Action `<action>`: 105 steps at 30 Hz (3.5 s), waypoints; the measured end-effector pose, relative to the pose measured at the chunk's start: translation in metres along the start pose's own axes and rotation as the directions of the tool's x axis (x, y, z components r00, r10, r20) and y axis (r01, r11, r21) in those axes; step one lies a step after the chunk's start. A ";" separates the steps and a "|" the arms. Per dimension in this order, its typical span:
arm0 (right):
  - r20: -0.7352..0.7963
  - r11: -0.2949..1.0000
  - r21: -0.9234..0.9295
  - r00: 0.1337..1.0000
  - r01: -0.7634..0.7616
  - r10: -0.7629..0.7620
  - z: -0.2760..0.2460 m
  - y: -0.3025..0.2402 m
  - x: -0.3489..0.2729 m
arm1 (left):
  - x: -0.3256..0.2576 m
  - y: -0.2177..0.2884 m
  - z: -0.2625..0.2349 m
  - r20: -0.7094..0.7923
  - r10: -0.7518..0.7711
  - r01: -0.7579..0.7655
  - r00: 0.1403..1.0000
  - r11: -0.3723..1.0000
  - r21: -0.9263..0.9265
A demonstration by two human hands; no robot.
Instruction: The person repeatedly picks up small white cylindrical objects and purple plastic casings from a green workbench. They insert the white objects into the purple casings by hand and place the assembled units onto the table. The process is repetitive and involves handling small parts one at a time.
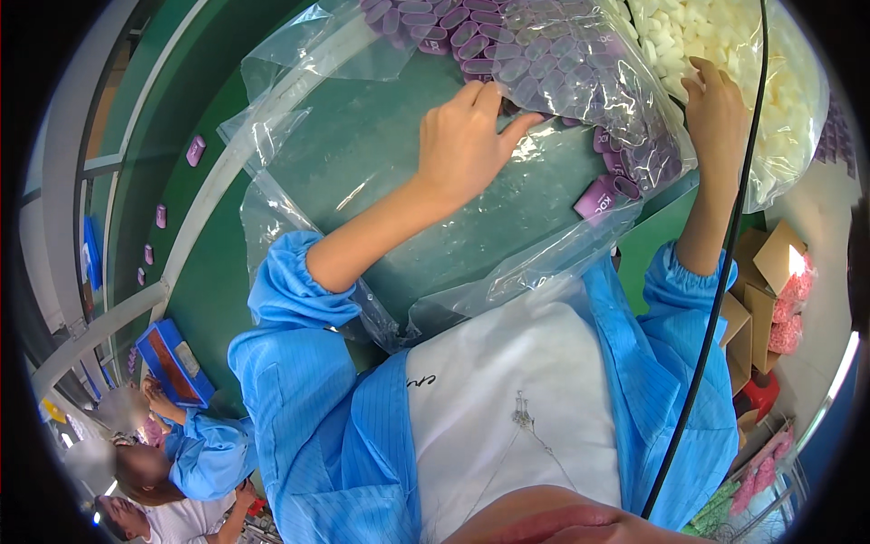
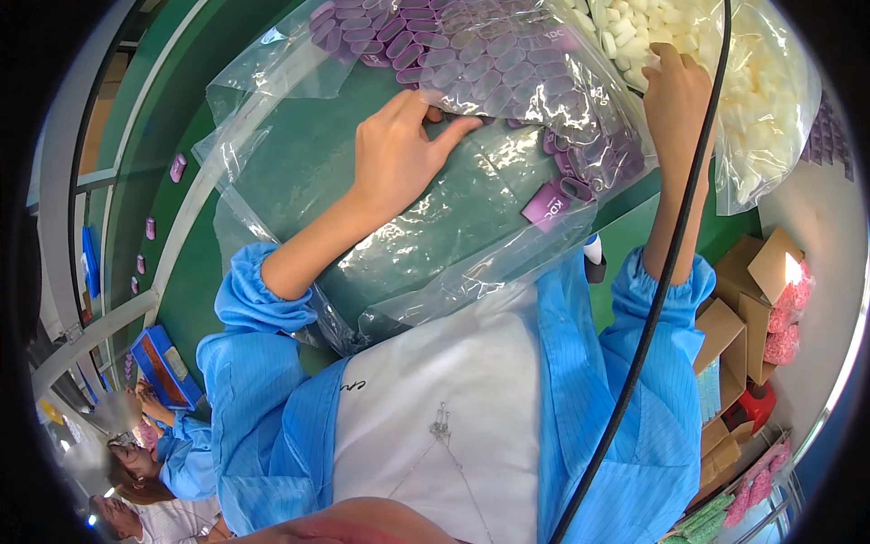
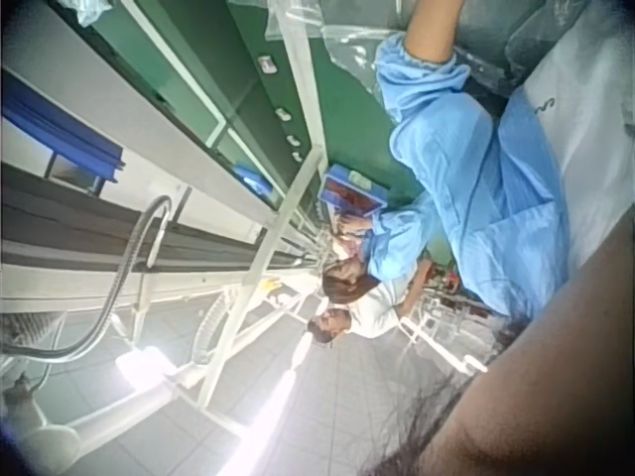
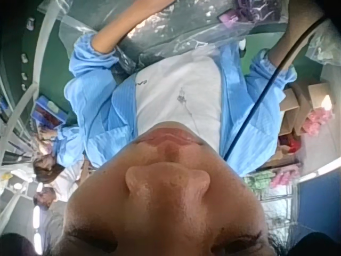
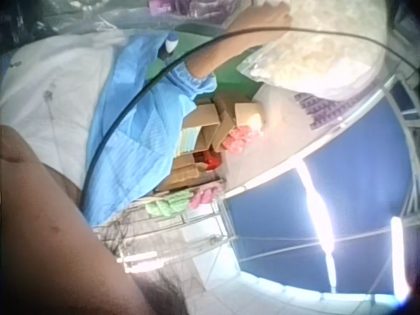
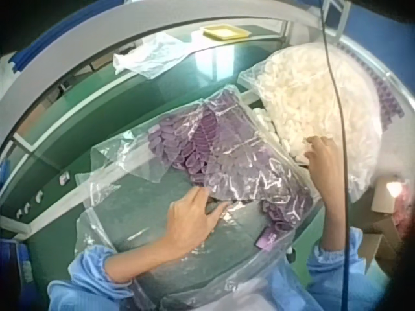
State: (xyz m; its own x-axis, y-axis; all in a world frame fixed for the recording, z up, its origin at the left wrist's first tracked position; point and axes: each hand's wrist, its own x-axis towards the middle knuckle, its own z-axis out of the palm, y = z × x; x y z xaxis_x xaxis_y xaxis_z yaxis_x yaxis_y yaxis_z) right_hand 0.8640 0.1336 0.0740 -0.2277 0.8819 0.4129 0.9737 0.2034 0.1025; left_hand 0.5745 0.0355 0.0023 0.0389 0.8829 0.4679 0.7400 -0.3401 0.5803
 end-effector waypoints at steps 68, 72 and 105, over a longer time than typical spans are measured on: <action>-0.446 0.257 0.586 0.571 0.768 -0.689 -0.001 -0.131 -0.083 | -0.068 -0.007 -0.048 0.038 0.237 -0.224 0.971 0.952 -0.209; -0.419 0.233 0.633 0.580 0.738 -0.699 -0.006 -0.127 -0.080 | -0.068 -0.005 -0.050 0.034 0.229 -0.217 0.973 0.953 -0.211; 0.017 0.889 0.448 0.994 -0.101 0.104 0.010 -0.014 -0.002 | 0.027 -0.046 -0.011 -0.066 0.096 -0.098 0.993 0.995 -0.032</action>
State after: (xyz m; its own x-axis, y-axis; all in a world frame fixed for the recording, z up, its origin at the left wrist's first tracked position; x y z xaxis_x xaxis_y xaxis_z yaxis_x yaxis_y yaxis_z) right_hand 0.8511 0.1335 0.0629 -0.1249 0.9052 0.4062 0.8909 0.2825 -0.3556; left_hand 0.5340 0.0712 -0.0047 0.0651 0.8228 0.5647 0.7109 -0.4353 0.5523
